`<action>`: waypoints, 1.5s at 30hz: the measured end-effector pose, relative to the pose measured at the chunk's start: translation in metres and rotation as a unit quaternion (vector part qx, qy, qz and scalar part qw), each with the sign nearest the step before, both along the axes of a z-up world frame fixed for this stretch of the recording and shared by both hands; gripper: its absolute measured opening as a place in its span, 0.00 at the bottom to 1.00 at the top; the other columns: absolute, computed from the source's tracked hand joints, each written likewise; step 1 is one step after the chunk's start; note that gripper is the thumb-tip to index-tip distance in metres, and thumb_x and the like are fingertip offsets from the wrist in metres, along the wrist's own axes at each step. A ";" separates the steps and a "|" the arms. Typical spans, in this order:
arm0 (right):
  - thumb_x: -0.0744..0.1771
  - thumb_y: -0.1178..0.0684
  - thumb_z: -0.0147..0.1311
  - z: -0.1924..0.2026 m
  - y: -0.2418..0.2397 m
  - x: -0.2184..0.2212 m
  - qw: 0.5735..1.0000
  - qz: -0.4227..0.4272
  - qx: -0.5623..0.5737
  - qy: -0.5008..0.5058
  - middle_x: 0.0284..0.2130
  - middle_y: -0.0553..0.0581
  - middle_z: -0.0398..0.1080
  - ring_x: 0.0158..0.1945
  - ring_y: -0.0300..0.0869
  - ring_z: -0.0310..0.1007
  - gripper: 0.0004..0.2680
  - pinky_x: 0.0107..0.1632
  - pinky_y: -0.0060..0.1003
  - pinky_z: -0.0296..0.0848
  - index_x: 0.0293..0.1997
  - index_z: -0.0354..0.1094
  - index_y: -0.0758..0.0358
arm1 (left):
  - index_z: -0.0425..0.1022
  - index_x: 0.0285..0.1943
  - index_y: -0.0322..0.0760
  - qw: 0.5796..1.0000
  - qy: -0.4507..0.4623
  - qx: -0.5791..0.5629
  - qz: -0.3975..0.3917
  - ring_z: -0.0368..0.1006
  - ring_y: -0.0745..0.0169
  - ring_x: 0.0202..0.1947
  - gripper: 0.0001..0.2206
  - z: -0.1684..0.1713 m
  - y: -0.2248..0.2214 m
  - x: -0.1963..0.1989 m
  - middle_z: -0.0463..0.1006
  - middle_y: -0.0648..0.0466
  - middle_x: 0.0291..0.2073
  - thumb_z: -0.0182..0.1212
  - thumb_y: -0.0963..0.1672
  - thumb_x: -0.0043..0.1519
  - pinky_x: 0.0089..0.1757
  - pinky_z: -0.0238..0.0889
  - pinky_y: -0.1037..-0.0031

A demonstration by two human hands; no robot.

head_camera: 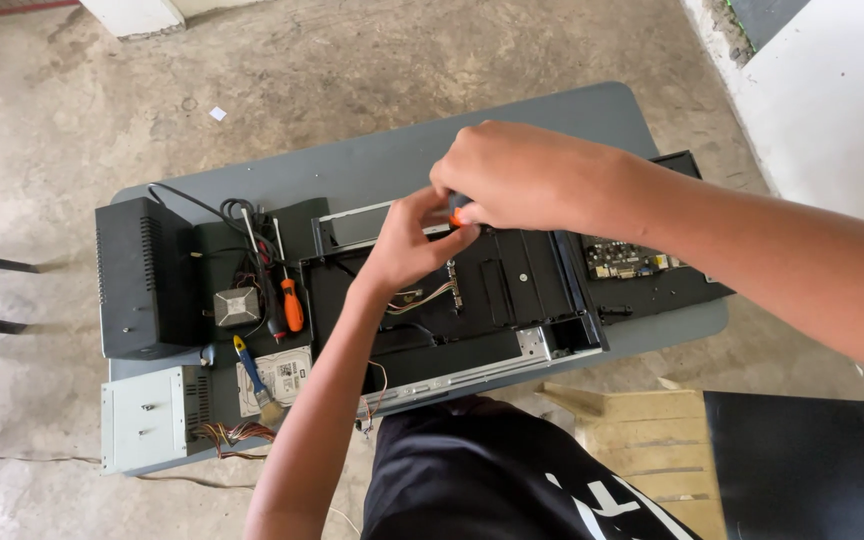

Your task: Disassembling a desktop computer case and removing internal components using a screwdriver

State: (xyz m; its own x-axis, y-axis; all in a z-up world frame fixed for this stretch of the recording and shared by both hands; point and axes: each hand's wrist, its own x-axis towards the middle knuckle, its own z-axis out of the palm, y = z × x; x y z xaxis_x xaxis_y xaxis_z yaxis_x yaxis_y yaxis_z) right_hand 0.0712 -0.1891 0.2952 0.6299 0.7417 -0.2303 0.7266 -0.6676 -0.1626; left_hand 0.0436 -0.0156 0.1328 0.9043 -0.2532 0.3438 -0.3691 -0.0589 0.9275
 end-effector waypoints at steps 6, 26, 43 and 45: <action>0.64 0.66 0.65 0.024 0.002 -0.012 0.997 0.042 -0.012 0.063 0.46 0.64 0.74 0.58 0.63 0.76 0.09 0.54 0.53 0.82 0.48 0.75 0.64 | 0.87 0.46 0.32 0.997 0.065 -0.007 -0.037 0.85 0.61 0.45 0.13 -0.016 0.011 0.007 0.90 0.47 0.36 0.83 0.38 0.54 0.50 0.80 0.65; 0.76 0.41 0.47 -0.035 0.006 0.010 0.998 -0.018 -0.016 -0.052 0.18 0.56 0.73 0.26 0.53 0.78 0.21 0.34 0.45 0.80 0.25 0.73 0.62 | 0.82 0.46 0.36 0.999 0.028 0.007 0.031 0.83 0.64 0.39 0.24 -0.014 -0.001 0.019 0.86 0.46 0.34 0.91 0.46 0.45 0.45 0.78 0.69; 0.72 0.41 0.57 -0.008 -0.010 -0.004 0.993 -0.088 0.051 0.053 0.27 0.60 0.78 0.32 0.59 0.81 0.15 0.34 0.50 0.78 0.43 0.72 0.67 | 0.72 0.37 0.39 0.991 -0.004 -0.002 0.132 0.77 0.67 0.31 0.20 -0.043 -0.006 0.018 0.74 0.54 0.23 0.87 0.44 0.51 0.40 0.73 0.77; 0.72 0.43 0.57 -0.011 -0.013 -0.004 0.993 -0.089 0.057 0.051 0.30 0.63 0.79 0.33 0.61 0.81 0.13 0.35 0.51 0.78 0.44 0.74 0.66 | 0.72 0.38 0.38 0.991 0.004 -0.024 0.128 0.77 0.68 0.30 0.18 -0.040 -0.008 0.016 0.73 0.54 0.24 0.85 0.42 0.53 0.38 0.76 0.79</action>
State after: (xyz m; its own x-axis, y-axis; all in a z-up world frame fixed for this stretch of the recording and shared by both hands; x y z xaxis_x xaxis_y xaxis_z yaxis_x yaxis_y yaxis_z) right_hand 0.0674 -0.2019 0.2843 0.7315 0.6451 -0.2206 0.5745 -0.7575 -0.3100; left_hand 0.0598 -0.0240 0.0928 0.9398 0.0011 0.3416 -0.3396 -0.1062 0.9346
